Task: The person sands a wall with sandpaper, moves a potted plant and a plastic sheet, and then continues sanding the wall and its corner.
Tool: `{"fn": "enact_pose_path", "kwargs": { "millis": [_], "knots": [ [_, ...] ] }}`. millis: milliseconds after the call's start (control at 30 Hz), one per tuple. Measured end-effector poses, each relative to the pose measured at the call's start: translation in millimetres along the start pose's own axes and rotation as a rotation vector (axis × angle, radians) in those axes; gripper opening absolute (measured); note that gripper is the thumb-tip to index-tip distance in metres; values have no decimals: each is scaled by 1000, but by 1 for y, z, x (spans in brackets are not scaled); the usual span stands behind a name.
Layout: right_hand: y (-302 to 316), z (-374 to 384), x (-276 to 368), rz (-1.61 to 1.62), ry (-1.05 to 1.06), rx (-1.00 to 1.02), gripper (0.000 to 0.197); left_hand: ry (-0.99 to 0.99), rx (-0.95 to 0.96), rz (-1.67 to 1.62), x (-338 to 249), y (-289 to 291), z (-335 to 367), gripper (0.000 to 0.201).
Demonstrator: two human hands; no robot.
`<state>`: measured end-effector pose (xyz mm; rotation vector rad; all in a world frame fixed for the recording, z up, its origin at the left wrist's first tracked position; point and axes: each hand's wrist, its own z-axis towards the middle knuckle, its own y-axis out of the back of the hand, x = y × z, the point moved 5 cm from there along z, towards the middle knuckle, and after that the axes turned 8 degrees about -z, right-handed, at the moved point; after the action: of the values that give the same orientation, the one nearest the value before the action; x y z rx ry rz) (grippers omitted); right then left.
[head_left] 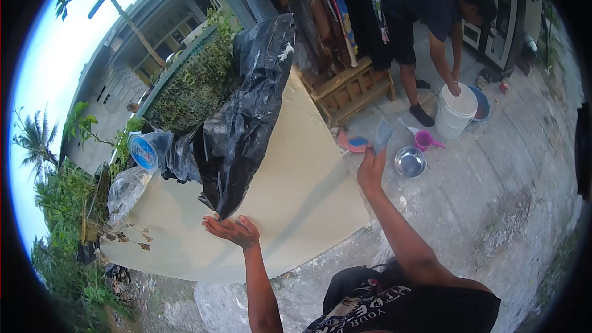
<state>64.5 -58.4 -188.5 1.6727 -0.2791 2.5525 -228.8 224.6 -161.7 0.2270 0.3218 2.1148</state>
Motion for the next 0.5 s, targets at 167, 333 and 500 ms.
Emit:
{"fn": "enact_pose_path", "kwargs": {
  "millis": [167, 333, 500],
  "knots": [
    [-33, -34, 27, -16, -47, 566, 42, 21, -56, 10, -4, -7, -6, 67],
    [-26, -39, 33, -74, -105, 582, 45, 51, -178, -5, -14, -20, -12, 62],
    [-20, -20, 61, -66, 75, 572, 55, 260, -57, -304, 6, -30, -31, 75]
  ]
}}
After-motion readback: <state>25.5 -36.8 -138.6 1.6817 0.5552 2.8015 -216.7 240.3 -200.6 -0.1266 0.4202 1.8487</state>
